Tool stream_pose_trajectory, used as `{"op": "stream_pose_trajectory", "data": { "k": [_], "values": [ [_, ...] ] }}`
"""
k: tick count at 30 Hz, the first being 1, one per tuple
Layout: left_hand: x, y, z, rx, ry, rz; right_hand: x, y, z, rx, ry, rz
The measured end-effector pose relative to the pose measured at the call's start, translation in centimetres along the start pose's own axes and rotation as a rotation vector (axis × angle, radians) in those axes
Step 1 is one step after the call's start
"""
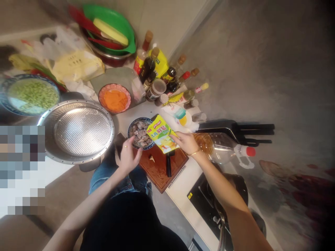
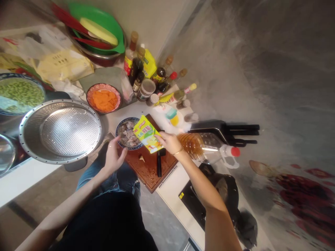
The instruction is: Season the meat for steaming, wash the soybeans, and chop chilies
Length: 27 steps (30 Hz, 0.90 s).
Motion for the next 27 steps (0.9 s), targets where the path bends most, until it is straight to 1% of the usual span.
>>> {"op": "stream_pose_trajectory", "data": {
  "k": [1, 3, 5, 6, 8, 10, 12, 14, 16, 20, 24, 27],
  "values": [
    [-1.2, -0.3, -0.5, 0.06, -0.138, 0.041, 0.1, -0.4, -0.2, -0.056, 0.067, 0.004],
    [-4.1, -0.5, -1.1, 0.221, -0.464, 0.119, -0.1, -1.2, -0.6, -0.17, 0.188, 0.024],
    [-6.8, -0.5, -1.4, 0.381, -0.746, 0.15, -0.7, -1.9, -0.9, -0.259, 0.294, 0.056],
    [-7.8, -0.4, -1.4, 0.442, -0.84, 0.148, -1.0, -2.1, -1.0, -0.293, 0.335, 0.07],
    [-9.0, -0.3, -1.4, 0.524, -0.951, 0.13, -1.5, -2.5, -1.2, -0.347, 0.396, 0.09],
    [-9.4, -0.4, -1.3, 0.562, -1.003, 0.122, -1.9, -2.7, -1.4, -0.396, 0.435, 0.113],
    [-9.4, -0.8, -1.2, 0.597, -1.035, 0.142, -2.0, -2.8, -1.7, -0.437, 0.452, 0.13],
    [-9.5, -1.3, -1.0, 0.64, -1.032, 0.172, -1.8, -2.7, -1.8, -0.448, 0.442, 0.126],
    [-9.4, -1.6, -0.8, 0.675, -1.009, 0.176, -1.6, -2.6, -1.8, -0.435, 0.421, 0.111],
    [-9.3, -1.6, -0.8, 0.687, -1.045, 0.115, -1.8, -2.4, -1.6, -0.433, 0.414, 0.109],
    [-9.1, -1.8, -0.7, 0.737, -1.065, 0.069, -2.2, -2.5, -1.1, -0.47, 0.409, 0.137],
    [-8.9, -2.1, -0.4, 0.758, -1.129, 0.019, -2.3, -2.6, -0.6, -0.486, 0.388, 0.141]
  ]
}}
Point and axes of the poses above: each hand's wrist, its own y-axis towards the middle knuckle, its own x-axis out of the back of the hand, z = x × y, the point moved 6 cm from there along y, towards the middle knuckle, and after that the axes turned 14 degrees about -x, right-handed, at the moved point
